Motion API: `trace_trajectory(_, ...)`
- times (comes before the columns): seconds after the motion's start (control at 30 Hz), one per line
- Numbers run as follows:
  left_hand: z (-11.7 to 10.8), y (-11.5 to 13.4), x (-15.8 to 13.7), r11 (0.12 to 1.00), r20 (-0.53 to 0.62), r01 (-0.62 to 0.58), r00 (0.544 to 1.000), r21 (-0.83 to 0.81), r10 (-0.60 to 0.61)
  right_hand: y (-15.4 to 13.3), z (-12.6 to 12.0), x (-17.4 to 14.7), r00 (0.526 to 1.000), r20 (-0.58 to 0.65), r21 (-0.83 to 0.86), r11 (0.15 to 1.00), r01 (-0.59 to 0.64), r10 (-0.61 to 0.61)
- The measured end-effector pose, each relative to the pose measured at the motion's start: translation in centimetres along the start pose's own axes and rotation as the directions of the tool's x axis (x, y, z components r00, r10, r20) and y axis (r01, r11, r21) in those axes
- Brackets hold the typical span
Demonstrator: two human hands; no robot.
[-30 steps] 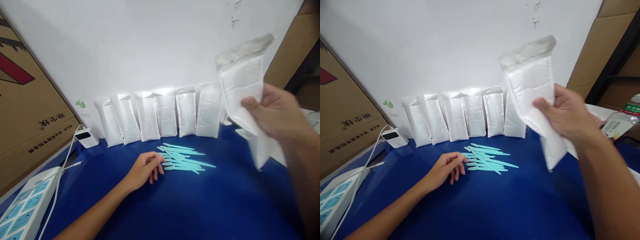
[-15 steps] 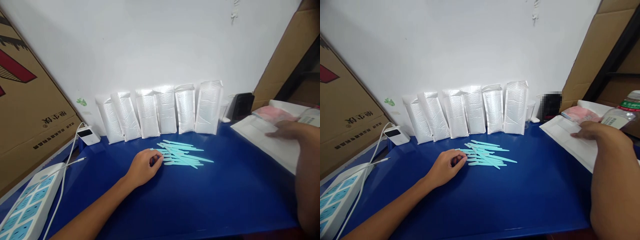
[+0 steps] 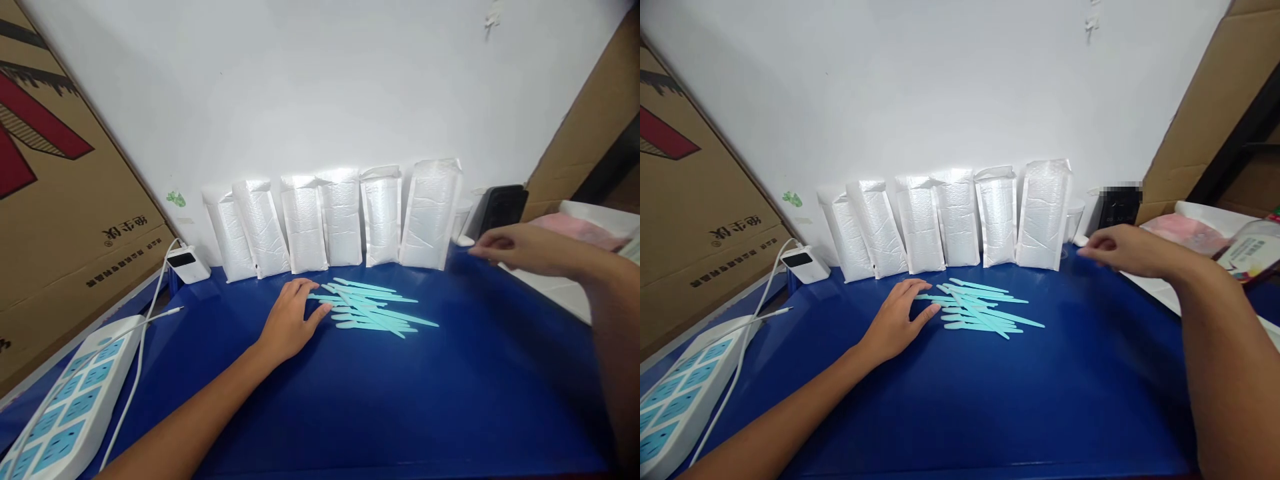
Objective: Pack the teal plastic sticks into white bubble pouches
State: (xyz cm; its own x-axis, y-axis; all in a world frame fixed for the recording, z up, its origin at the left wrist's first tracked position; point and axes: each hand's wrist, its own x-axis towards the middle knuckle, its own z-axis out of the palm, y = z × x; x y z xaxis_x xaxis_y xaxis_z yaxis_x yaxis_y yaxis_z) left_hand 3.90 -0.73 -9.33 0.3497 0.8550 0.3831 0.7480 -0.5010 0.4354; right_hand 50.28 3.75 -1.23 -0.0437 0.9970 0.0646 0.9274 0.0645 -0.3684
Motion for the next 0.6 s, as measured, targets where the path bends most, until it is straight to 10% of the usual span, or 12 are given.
trace_trajectory(0.13, 0.0, -1.4, 0.3, 0.997, 0.03, 0.007, 0.999, 0.076, -0.009, -7.3, 2.9, -1.6, 0.854, 0.466, 0.196, 0.968, 0.154, -0.23)
trace_trajectory(0.3, -0.6, -2.7, 1.0, 0.997, 0.037, 0.023, 0.999, 0.076, -0.026, -9.3, 5.6, -1.9, 0.839, 0.532, 0.007, 0.991, 0.134, -0.117)
trace_trajectory(0.6, 0.0, -2.5, 1.4, 0.986, 0.033, 0.044, 0.999, -0.158, -0.04, -10.4, 7.5, -1.6, 0.836, 0.482, 0.107, 0.964, 0.243, -0.264)
